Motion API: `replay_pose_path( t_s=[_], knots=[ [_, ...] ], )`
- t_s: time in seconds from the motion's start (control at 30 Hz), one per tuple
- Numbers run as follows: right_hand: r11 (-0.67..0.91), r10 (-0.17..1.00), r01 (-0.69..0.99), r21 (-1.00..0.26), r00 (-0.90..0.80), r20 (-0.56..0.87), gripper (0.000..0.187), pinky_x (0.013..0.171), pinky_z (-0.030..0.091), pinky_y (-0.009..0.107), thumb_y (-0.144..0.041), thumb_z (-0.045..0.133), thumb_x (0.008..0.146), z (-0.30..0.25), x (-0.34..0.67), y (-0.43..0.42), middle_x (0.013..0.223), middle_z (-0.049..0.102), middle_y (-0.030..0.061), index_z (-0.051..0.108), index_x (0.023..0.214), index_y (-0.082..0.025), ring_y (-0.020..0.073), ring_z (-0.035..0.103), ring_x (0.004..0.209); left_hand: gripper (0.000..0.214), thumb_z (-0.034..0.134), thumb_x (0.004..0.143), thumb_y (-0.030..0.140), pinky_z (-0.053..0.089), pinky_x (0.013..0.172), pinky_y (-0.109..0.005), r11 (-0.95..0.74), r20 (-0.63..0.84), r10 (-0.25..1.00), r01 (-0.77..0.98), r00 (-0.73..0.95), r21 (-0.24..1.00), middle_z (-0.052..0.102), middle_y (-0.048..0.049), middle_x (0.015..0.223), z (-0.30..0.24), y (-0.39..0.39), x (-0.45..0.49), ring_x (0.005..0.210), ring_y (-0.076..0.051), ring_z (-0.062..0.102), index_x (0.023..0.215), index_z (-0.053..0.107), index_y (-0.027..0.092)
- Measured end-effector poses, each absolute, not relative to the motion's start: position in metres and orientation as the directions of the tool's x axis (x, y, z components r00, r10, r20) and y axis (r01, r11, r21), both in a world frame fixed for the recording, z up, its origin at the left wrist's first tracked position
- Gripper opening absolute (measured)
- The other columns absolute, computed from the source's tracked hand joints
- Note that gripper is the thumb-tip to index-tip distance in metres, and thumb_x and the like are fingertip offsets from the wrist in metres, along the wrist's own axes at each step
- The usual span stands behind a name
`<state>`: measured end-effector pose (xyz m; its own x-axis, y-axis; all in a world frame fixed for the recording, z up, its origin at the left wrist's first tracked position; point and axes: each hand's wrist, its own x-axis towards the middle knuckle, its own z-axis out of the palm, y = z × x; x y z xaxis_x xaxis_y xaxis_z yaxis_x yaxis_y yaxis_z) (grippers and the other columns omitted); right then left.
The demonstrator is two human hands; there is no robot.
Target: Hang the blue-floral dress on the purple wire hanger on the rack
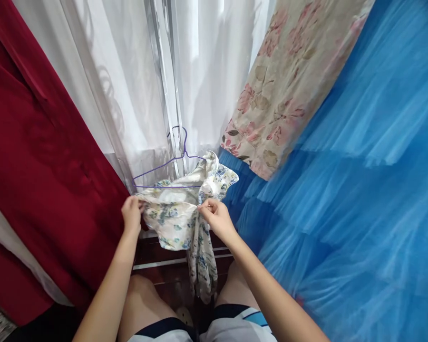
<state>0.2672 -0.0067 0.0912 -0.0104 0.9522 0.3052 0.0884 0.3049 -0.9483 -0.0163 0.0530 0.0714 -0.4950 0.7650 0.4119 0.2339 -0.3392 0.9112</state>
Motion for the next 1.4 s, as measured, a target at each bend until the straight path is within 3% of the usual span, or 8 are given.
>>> replay_pose_path(
  t_s=[0.2,0.37,0.53,0.67,0.83,1.1,1.23,1.4],
  knots=[
    [0.262,0.921,0.106,-0.959,0.268,0.282,0.035,0.046,0.027,0.025,-0.048,0.066,0.073,0.030,0.315,-0.016,0.047,0.042,-0.0060,0.048,0.058,-0.022,0.0119,0.035,0.046,0.042,0.061,0.080,0.057,0.054,0.079,-0.032,-0.343,0.325,0.896,-0.007,-0.303,0.939,0.068,-0.0067,0.090,0.037,0.033,0.050,0.083,-0.020,0.067,0.092,0.062,0.017],
    [0.314,0.862,0.174,-0.933,0.360,0.357,0.032,0.058,0.040,0.028,-0.046,0.070,0.076,0.014,0.311,-0.051,0.065,0.054,-0.0028,0.062,0.093,-0.020,0.0164,0.047,0.057,0.032,0.059,0.088,0.050,0.050,0.080,-0.027,-0.434,0.416,0.894,-0.099,-0.165,0.895,0.067,-0.0036,0.090,0.060,0.004,0.091,0.086,-0.019,0.064,0.094,0.064,0.019],
    [0.521,0.853,0.265,-0.811,-0.135,0.504,0.035,0.089,0.043,0.035,-0.036,0.073,0.077,0.049,0.276,-0.065,0.105,0.063,0.0068,0.064,0.109,-0.021,0.0256,0.056,0.098,0.023,0.056,0.093,0.039,0.048,0.084,-0.029,-0.541,0.535,0.840,0.062,0.084,0.839,0.064,-0.0059,0.092,0.087,-0.033,0.121,0.089,-0.020,0.062,0.095,0.069,0.020],
    [0.293,0.886,0.074,-0.953,-0.397,0.241,0.027,0.064,0.041,0.027,-0.040,0.058,0.091,0.061,0.262,-0.068,0.071,0.055,-0.0005,0.060,0.077,-0.018,0.0155,0.047,0.067,0.026,0.053,0.094,0.039,0.039,0.106,-0.036,-0.585,0.535,0.792,0.112,0.295,0.804,0.059,-0.0108,0.119,0.098,-0.046,0.118,0.117,-0.025,0.056,0.100,0.071,0.021],
    [0.018,0.871,-0.126,-0.992,-0.486,0.078,0.034,0.060,0.038,0.025,-0.050,0.066,0.085,0.068,0.277,-0.082,0.069,0.056,-0.0016,0.065,0.083,-0.016,0.0118,0.044,0.061,0.043,0.042,0.098,0.046,0.046,0.100,-0.040,-0.396,0.314,0.775,0.034,0.548,0.918,0.069,-0.0110,0.107,0.077,-0.066,0.097,0.109,-0.027,0.062,0.125,0.065,0.022],
    [0.044,0.919,0.002,-0.999,-0.391,0.040,0.029,0.052,0.031,0.024,-0.042,0.073,0.079,0.091,0.326,-0.063,0.060,0.058,-0.0010,0.069,0.073,-0.014,0.0104,0.043,0.051,0.024,0.065,0.084,0.039,0.047,0.069,-0.028,-0.314,0.122,0.876,0.360,0.466,0.878,0.067,-0.0030,0.076,0.023,-0.054,0.023,0.069,-0.019,0.059,0.082,0.074,0.017],
    [0.108,0.973,-0.011,-0.994,-0.203,0.108,0.027,0.053,0.035,0.026,-0.039,0.075,0.077,0.099,0.348,-0.036,0.066,0.062,0.0013,0.070,0.084,-0.014,0.0133,0.050,0.055,0.028,0.069,0.080,0.038,0.038,0.057,-0.024,-0.328,0.217,0.936,0.459,0.278,0.826,0.054,0.0000,0.061,0.027,-0.031,-0.038,0.059,-0.015,0.049,0.062,0.064,0.016],
    [0.297,0.937,0.128,-0.946,-0.228,0.264,0.019,0.051,0.033,0.024,-0.033,0.072,0.077,0.113,0.345,-0.016,0.064,0.055,-0.0017,0.065,0.079,-0.016,0.0114,0.045,0.055,0.013,0.072,0.072,0.028,0.045,0.071,-0.028,-0.399,0.368,0.917,0.310,0.157,0.863,0.064,-0.0049,0.081,0.069,-0.001,-0.088,0.079,-0.021,0.058,0.075,0.070,0.016]
  ],
)
